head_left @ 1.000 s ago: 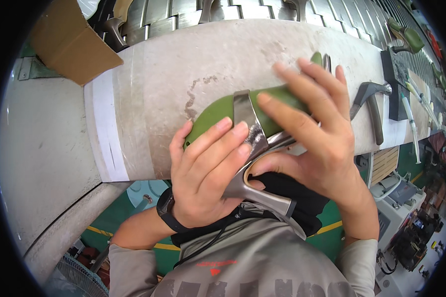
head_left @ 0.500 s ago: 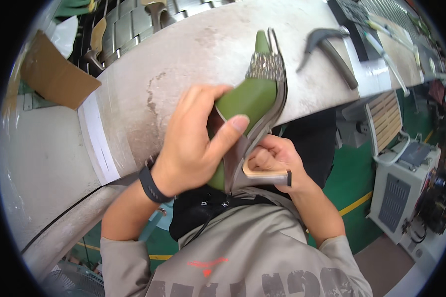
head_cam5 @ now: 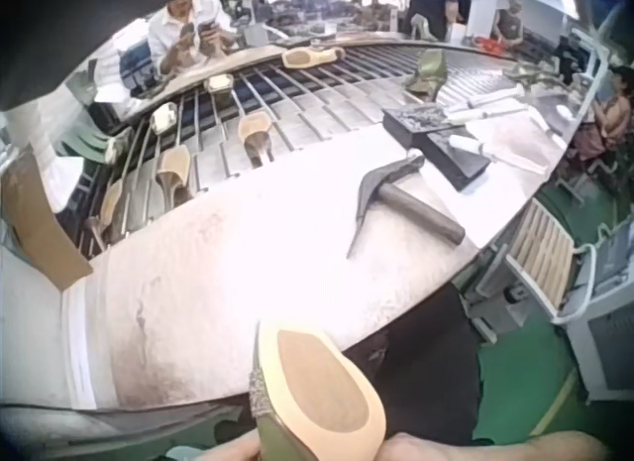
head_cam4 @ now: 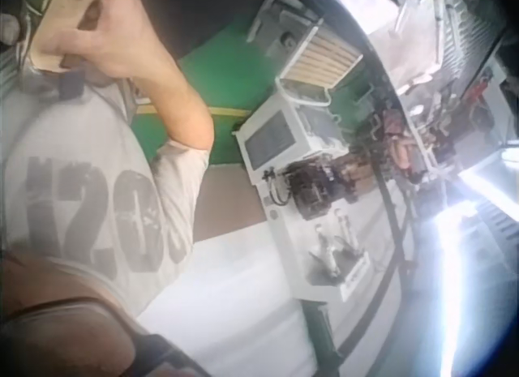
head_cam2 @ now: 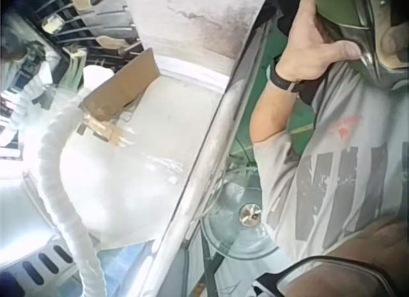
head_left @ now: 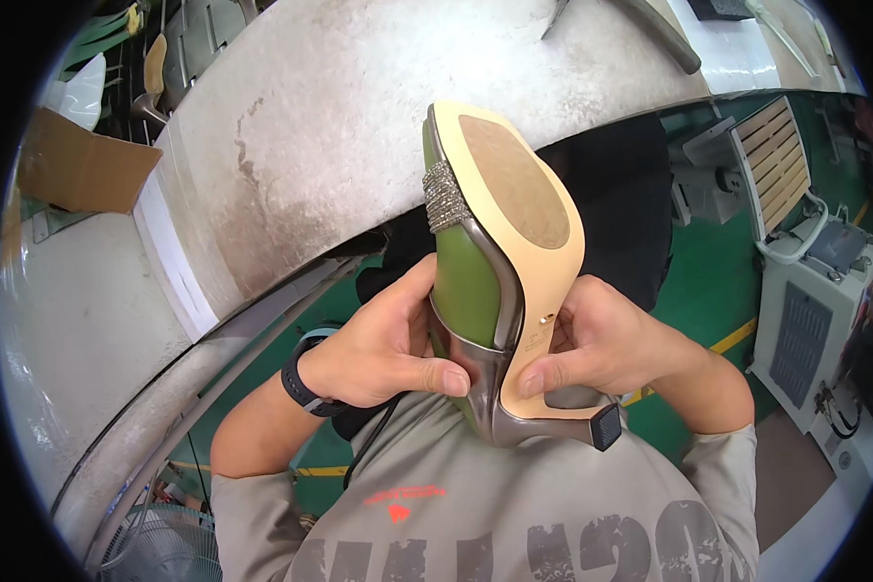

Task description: The person positions and presses soles onto the bottoms of green high-heeled shoe uppers, using a small hammer to tap and secure the edges around the heel and toe, then applies a liquid with a syringe to a seam.

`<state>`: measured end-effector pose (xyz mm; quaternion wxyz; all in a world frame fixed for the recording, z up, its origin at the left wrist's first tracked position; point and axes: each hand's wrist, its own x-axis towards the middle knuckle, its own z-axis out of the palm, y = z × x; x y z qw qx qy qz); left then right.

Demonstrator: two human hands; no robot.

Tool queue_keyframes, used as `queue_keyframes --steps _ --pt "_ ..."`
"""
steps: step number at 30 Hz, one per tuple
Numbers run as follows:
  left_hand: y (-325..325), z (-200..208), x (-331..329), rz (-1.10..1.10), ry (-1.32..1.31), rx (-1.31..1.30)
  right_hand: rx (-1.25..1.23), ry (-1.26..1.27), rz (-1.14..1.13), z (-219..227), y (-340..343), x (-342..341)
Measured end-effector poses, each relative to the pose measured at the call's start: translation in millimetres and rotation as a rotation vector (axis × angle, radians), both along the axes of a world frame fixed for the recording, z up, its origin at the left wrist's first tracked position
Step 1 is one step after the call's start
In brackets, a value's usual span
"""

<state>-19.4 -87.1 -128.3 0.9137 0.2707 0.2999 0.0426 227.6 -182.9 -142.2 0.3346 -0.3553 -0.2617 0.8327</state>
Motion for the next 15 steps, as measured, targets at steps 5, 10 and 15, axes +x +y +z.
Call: queue_keyframes --steps 5,10,15 --pt "-6.4 -4.4 -3.2 0.013 0.012 0.054 -0.021 -0.033 0.054 3.5 1.8 1.1" --pt "-6.3 -6.4 -6.8 -0.011 0.03 0.102 -0.026 -0.096 0.073 6.2 2.5 -2.7" --pt "-3.7 -3.3 -7.1 -0.059 0.061 0.124 -0.008 -0.106 0.053 3.9 -0.1 -5.3"
